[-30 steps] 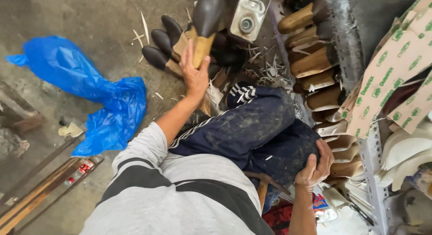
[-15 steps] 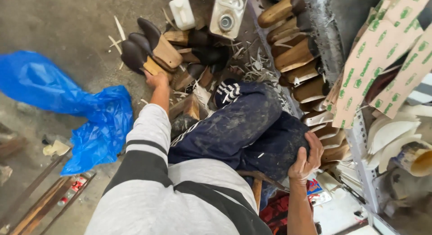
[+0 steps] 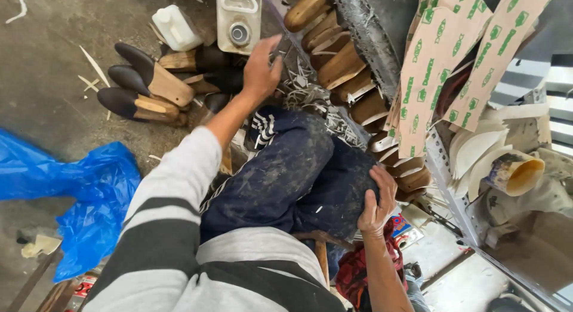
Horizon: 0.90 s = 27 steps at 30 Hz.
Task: Hammering and shaping leather pieces over a shoe last in a workshop environment.
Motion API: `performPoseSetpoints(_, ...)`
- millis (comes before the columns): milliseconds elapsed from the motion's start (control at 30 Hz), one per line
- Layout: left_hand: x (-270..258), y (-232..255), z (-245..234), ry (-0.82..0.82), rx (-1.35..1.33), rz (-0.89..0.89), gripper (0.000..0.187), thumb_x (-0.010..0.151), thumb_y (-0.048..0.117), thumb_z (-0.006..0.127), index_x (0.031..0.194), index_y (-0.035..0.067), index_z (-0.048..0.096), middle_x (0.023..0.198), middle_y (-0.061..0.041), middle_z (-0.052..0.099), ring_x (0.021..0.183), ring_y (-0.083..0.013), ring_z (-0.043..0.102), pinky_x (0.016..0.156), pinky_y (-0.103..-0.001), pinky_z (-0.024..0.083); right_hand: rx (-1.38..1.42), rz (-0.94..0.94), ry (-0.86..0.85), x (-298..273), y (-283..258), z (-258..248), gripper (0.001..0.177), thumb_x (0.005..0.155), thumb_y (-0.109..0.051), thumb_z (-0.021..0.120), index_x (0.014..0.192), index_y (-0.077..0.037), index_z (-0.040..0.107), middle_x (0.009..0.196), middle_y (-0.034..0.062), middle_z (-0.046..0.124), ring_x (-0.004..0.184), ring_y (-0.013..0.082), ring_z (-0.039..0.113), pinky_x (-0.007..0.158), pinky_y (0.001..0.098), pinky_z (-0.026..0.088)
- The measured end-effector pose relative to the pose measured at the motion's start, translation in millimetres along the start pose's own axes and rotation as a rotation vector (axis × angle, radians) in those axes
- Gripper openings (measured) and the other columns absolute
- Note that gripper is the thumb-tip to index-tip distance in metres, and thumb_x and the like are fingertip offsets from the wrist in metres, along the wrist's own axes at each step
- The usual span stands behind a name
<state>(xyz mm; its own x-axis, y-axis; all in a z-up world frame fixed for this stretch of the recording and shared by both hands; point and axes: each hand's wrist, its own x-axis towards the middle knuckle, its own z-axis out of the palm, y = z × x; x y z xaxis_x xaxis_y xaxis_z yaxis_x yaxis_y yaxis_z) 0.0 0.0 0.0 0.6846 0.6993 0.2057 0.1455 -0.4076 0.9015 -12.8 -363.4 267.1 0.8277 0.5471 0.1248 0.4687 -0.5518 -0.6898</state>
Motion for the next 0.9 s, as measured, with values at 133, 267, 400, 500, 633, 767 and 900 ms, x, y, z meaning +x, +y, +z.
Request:
performPoseSetpoints(133,86,-24,105,-0.38,0.308,-0.083,0.074,0.108,0.022,0.071,0.161,0.011,0.02,0.161,-0.013,0.039,0.148,-0.033,0.037,0.118,-0.045,0.042,-0.013,0.05,0.032,1,-16,0,0.045,0.109,-0.035,0.043,0.124,0.001,0.065,0.133,0.0185,0.062,0.129,0.0363,0.056,0.116,0.0547,0.042)
performPoseSetpoints(267,127,-27,133,-0.548,0.496,-0.152,0.08,0.108,0.045,0.071,0.161,0.017,0.017,0.157,-0.013,0.041,0.138,-0.042,0.044,0.104,-0.059,0.044,-0.047,0.117,0.059,-7,-10,-6,0.049,0.11,-0.04,0.041,0.125,0.0,0.066,0.135,0.0181,0.063,0.129,0.0353,0.059,0.113,0.0518,0.044)
performPoseSetpoints(400,135,21,91,-0.676,0.392,-0.389,0.067,0.1,0.026,0.061,0.157,0.012,0.028,0.15,-0.023,0.045,0.134,-0.0484,0.043,0.1,-0.063,0.041,-0.01,0.132,0.095,-6,-9,-10,0.049,0.107,-0.04,0.044,0.122,0.0,0.068,0.131,0.0169,0.065,0.127,0.0338,0.059,0.11,0.0505,0.045)
performPoseSetpoints(500,104,74,23,-0.618,0.128,-0.677,0.07,0.096,0.022,0.054,0.16,0.014,0.027,0.148,-0.02,0.049,0.104,-0.0345,0.052,0.079,-0.048,0.046,0.013,0.105,0.085,-10,-10,-13,0.045,0.106,-0.037,0.045,0.123,-0.001,0.067,0.131,0.0165,0.065,0.126,0.0337,0.06,0.11,0.0492,0.044)
performPoseSetpoints(633,36,227,-115,-0.529,-0.231,-1.026,0.094,0.093,0.025,0.067,0.165,0.021,0.007,0.172,-0.008,0.02,0.154,-0.0263,0.03,0.124,-0.047,0.024,0.006,0.076,0.051,-14,-1,-17,0.034,0.105,-0.031,0.056,0.123,-0.005,0.069,0.129,0.0137,0.067,0.126,0.0333,0.061,0.108,0.0497,0.045)
performPoseSetpoints(767,-65,248,-176,-0.48,-1.243,-1.028,0.074,0.09,0.056,0.06,0.141,0.002,0.055,0.132,-0.016,0.066,0.119,-0.0296,0.064,0.1,-0.05,0.052,-0.144,-0.009,0.194,12,-4,-31,0.028,0.106,-0.028,0.06,0.121,-0.006,0.071,0.123,0.0126,0.069,0.12,0.0339,0.063,0.1,0.0508,0.051)
performPoseSetpoints(900,-112,308,-156,-0.16,-1.114,-1.248,0.049,0.081,0.039,0.069,0.121,0.01,0.067,0.112,-0.009,0.074,0.098,-0.0238,0.069,0.091,-0.038,0.054,-0.279,-0.047,0.373,75,19,-53,0.024,0.101,-0.016,0.068,0.123,-0.007,0.068,0.124,0.0126,0.07,0.115,0.0317,0.066,0.097,0.0505,0.052)
